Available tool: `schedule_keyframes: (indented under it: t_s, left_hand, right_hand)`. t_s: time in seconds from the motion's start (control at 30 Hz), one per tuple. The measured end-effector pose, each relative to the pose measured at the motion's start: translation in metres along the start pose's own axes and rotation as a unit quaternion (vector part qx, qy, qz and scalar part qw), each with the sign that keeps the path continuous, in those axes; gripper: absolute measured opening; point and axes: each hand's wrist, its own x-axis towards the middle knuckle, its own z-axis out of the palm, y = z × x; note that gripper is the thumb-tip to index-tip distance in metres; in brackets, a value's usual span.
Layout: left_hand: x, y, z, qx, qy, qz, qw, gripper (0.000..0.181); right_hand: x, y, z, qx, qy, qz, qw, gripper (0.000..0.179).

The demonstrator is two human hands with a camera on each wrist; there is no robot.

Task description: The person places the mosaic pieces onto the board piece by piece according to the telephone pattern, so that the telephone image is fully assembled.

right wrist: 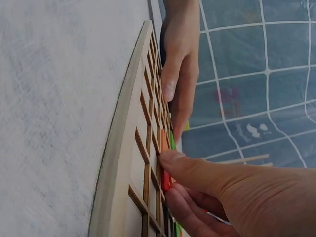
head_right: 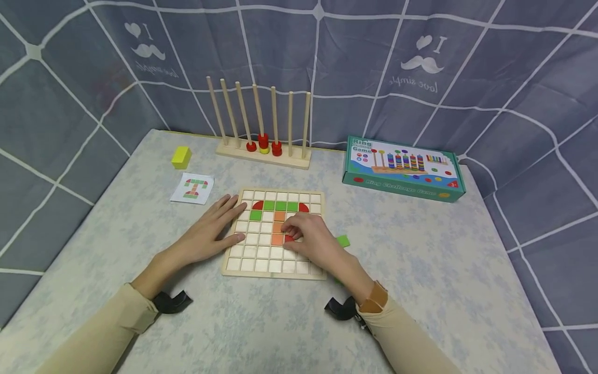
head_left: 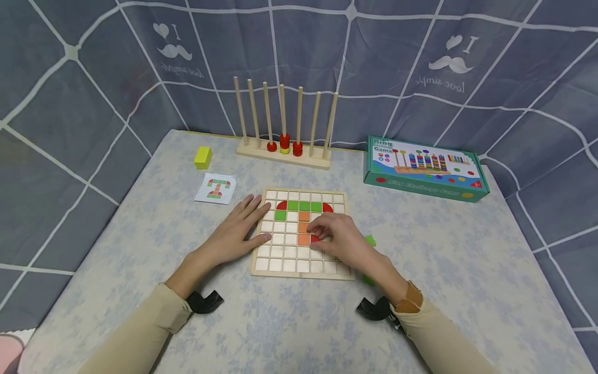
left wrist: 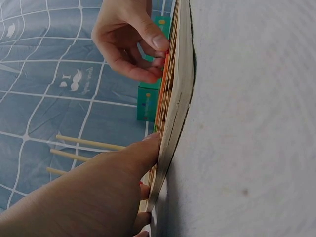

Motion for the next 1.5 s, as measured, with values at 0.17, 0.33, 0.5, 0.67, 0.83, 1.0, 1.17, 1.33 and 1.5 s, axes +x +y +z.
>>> schedule_keyframes:
  t_s: [0.17, 0.33, 0.5, 0.67, 0.83, 1.0, 1.17, 1.33, 1.5]
  left_hand:
    - [-0.001, 0.0, 0.0, 0.002, 0.002, 0.001, 1.0, 0.081]
    - [-0.003, -0.001, 0.001, 0.0, 0.015, 0.006, 0.9999, 0.08]
    - [-0.005, -0.002, 0.003, 0.001, 0.013, 0.002, 0.9999, 0.08]
    - [-0.005, 0.0, 0.003, 0.002, 0.007, 0.002, 1.0, 0.081]
    - [-0.003, 0.001, 0.003, 0.005, 0.009, 0.008, 0.9999, 0.08]
    - [-0.001, 0.0, 0.002, 0.007, 0.005, 0.008, 0.9999, 0.081]
    - [0.0, 0.0, 0.001, 0.005, 0.008, 0.006, 0.9999, 0.08]
    - [-0.001, 0.001, 0.001, 0.001, 0.008, 0.005, 1.0, 0.08]
    - [-0.001, 0.002, 0.001, 0.006, 0.016, 0.013, 0.9998, 0.079]
  right_hand:
    - [-0.013, 0.005, -0.012, 0.007, 0.012, 0.024, 0.9996, 0.029]
    - [-0.03, 0.023, -0.036, 0.005, 0.048, 0.058, 0.9972, 0.029]
    - [-0.042, 0.042, -0.057, -0.005, 0.051, 0.1, 0.9937, 0.029]
    - [-0.052, 0.058, -0.064, -0.012, 0.031, 0.113, 0.9931, 0.032]
    - [-0.054, 0.061, -0.06, -0.02, 0.0, 0.092, 0.9955, 0.031]
    - [-0.052, 0.062, -0.058, -0.032, -0.003, 0.095, 0.9949, 0.02]
    - [-0.05, 0.063, -0.058, -0.028, -0.008, 0.102, 0.9943, 0.018]
    - [-0.05, 0.064, -0.058, -0.014, -0.014, 0.103, 0.9945, 0.018]
    - [-0.053, 0.064, -0.059, -0.011, -0.005, 0.088, 0.996, 0.017]
